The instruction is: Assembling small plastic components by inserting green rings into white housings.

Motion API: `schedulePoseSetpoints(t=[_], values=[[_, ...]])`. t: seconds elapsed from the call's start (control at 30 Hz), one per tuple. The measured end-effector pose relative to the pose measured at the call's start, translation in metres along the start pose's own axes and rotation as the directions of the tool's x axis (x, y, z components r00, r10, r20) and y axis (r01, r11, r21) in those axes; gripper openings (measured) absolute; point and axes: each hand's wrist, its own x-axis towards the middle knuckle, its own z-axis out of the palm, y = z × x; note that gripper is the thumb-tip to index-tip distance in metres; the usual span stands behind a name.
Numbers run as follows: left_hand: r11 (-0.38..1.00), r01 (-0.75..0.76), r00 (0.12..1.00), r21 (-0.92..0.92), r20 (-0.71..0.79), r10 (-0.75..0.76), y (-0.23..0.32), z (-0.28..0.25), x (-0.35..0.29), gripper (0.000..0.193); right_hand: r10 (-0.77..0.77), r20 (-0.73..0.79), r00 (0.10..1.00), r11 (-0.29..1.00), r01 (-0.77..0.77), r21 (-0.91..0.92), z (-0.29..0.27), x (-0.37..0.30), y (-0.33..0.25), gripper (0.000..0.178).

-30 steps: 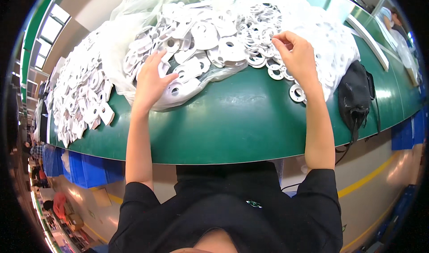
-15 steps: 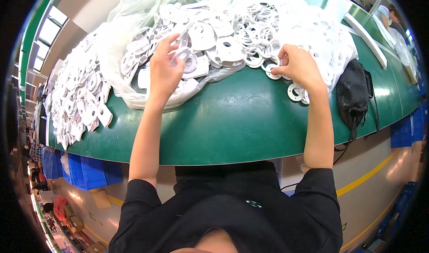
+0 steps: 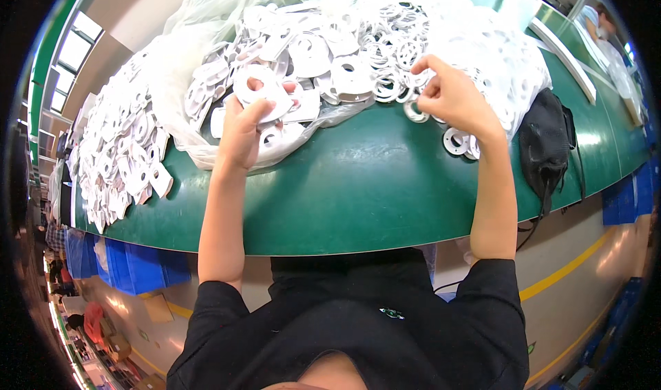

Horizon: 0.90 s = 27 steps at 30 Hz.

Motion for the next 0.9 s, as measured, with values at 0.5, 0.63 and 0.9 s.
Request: schedulePoseSetpoints(t=[0.5, 0.63, 0.9], values=[[0.886, 0.455, 0.887, -0.09, 0.135, -0.442, -0.05, 0.052, -0.026, 0.043, -0.203, -0.163, 0.966, 0.662, 0.258, 0.703, 0.074, 0.006, -0.033, 0.022], [0.853, 0.482, 0.874, -0.201, 0.177, -0.452, -0.04, 0.057, -0.027, 0.031, -0.232, -0.123, 0.965, 0.848, 0.262, 0.46, 0.074, 0.0, -0.036, 0.018], [0.884, 0.449, 0.873, -0.131, 0.276, -0.403, -0.054, 0.051, -0.027, 0.032, -0.38, -0.343, 0.859, 0.898, 0.432, 0.085, 0.079, 0.009, -0.021, 0.014]])
